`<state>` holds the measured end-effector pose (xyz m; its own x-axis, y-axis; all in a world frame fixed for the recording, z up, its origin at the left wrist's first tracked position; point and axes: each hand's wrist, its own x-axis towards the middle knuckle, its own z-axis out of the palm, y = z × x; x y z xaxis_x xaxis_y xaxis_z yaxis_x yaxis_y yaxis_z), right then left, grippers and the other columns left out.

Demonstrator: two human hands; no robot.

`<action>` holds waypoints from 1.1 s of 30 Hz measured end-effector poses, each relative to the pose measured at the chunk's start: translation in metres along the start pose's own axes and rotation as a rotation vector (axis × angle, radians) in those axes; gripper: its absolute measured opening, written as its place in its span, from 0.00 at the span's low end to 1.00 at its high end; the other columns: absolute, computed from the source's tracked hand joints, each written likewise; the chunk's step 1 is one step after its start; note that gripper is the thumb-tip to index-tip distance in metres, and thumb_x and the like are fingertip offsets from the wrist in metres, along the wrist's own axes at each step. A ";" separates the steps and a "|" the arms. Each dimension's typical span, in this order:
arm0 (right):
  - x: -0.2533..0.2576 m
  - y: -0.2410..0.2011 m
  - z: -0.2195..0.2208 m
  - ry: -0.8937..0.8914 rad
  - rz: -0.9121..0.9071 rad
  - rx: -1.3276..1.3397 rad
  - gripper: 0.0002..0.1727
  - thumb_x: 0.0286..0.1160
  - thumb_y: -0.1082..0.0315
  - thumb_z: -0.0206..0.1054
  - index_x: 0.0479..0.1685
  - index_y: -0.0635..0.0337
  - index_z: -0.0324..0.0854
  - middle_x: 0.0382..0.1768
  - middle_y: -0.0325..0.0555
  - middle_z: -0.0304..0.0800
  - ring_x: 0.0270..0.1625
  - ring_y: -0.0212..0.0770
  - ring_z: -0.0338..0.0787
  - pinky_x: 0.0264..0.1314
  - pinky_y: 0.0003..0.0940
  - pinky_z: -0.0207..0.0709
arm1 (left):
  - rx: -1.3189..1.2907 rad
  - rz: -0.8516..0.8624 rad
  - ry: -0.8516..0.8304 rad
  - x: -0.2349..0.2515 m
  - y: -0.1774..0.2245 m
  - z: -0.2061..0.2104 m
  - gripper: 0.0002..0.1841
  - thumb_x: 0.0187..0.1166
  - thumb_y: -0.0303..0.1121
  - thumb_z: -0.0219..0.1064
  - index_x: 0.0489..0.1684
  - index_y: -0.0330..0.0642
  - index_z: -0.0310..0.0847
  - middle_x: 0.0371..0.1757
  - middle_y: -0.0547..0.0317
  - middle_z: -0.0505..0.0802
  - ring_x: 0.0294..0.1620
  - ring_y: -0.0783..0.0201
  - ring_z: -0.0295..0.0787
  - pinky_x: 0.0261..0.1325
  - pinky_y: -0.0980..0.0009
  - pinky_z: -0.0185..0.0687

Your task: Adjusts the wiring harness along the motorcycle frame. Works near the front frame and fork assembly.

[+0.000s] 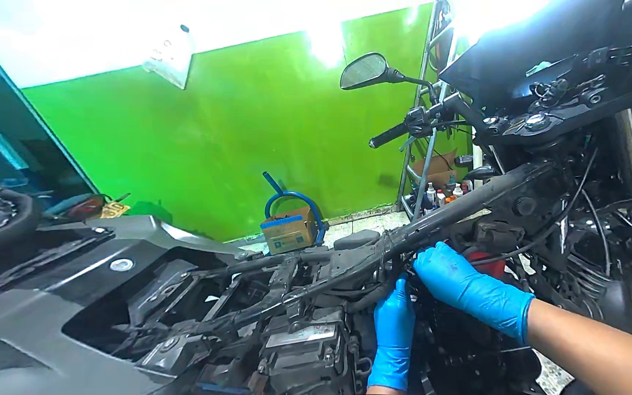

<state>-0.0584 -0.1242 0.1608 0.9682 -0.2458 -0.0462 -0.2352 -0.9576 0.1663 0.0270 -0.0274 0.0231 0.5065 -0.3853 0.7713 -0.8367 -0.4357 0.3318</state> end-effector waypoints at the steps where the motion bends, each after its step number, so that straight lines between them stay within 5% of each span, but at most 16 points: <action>1: 0.000 0.000 0.000 0.001 -0.001 0.000 0.13 0.82 0.77 0.55 0.56 0.70 0.81 0.58 0.62 0.87 0.64 0.60 0.86 0.71 0.57 0.71 | -0.010 0.003 -0.005 0.001 -0.001 0.000 0.15 0.76 0.33 0.71 0.58 0.37 0.92 0.33 0.46 0.98 0.33 0.44 0.98 0.37 0.44 0.92; 3: -0.001 0.000 0.001 -0.004 0.003 0.002 0.12 0.81 0.77 0.56 0.56 0.70 0.82 0.58 0.61 0.88 0.65 0.59 0.86 0.72 0.57 0.71 | -0.010 -0.001 0.000 0.000 0.000 0.001 0.17 0.75 0.37 0.73 0.56 0.37 0.92 0.33 0.47 0.98 0.34 0.45 0.98 0.38 0.45 0.92; 8: -0.001 0.000 -0.001 -0.031 0.012 -0.008 0.14 0.83 0.78 0.53 0.59 0.71 0.80 0.61 0.65 0.86 0.68 0.62 0.85 0.75 0.58 0.69 | 0.005 -0.009 0.017 -0.002 0.005 0.000 0.16 0.70 0.22 0.68 0.55 0.35 0.93 0.32 0.45 0.97 0.32 0.43 0.97 0.37 0.45 0.92; 12: 0.000 -0.001 0.000 -0.030 -0.005 -0.038 0.14 0.82 0.79 0.54 0.59 0.72 0.79 0.61 0.66 0.86 0.67 0.63 0.85 0.73 0.59 0.70 | 0.055 0.047 0.083 0.000 0.000 0.005 0.16 0.73 0.39 0.73 0.50 0.37 0.93 0.27 0.52 0.96 0.28 0.50 0.97 0.31 0.51 0.92; 18: -0.001 0.001 -0.002 -0.048 0.000 -0.022 0.14 0.84 0.76 0.53 0.59 0.70 0.80 0.61 0.62 0.86 0.66 0.60 0.86 0.73 0.56 0.70 | 0.038 0.044 0.133 -0.003 0.000 0.008 0.12 0.71 0.25 0.68 0.48 0.38 0.94 0.26 0.50 0.96 0.25 0.48 0.96 0.28 0.50 0.91; 22: 0.000 0.004 0.003 -0.011 -0.014 -0.046 0.14 0.84 0.73 0.56 0.59 0.67 0.82 0.58 0.60 0.89 0.64 0.59 0.87 0.71 0.56 0.72 | 0.002 0.035 0.066 -0.003 -0.001 0.005 0.15 0.75 0.38 0.72 0.53 0.39 0.94 0.30 0.51 0.97 0.30 0.48 0.98 0.35 0.49 0.93; 25: 0.002 0.003 0.003 -0.005 0.001 -0.062 0.13 0.84 0.70 0.58 0.58 0.64 0.84 0.58 0.57 0.90 0.63 0.57 0.88 0.72 0.55 0.72 | 0.027 0.038 0.119 -0.003 -0.001 0.010 0.13 0.75 0.36 0.71 0.50 0.40 0.95 0.28 0.52 0.97 0.29 0.50 0.97 0.34 0.51 0.92; 33: 0.006 0.019 0.003 0.055 -0.187 -0.131 0.16 0.85 0.58 0.56 0.48 0.58 0.86 0.37 0.53 0.94 0.46 0.56 0.94 0.50 0.57 0.80 | -0.073 -0.081 0.217 -0.029 0.002 -0.004 0.13 0.76 0.29 0.65 0.50 0.39 0.96 0.31 0.52 0.97 0.30 0.55 0.97 0.32 0.56 0.93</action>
<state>-0.0572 -0.1447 0.1607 0.9979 -0.0544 -0.0352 -0.0421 -0.9571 0.2867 0.0100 -0.0135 0.0036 0.5224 -0.1641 0.8368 -0.8122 -0.3948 0.4296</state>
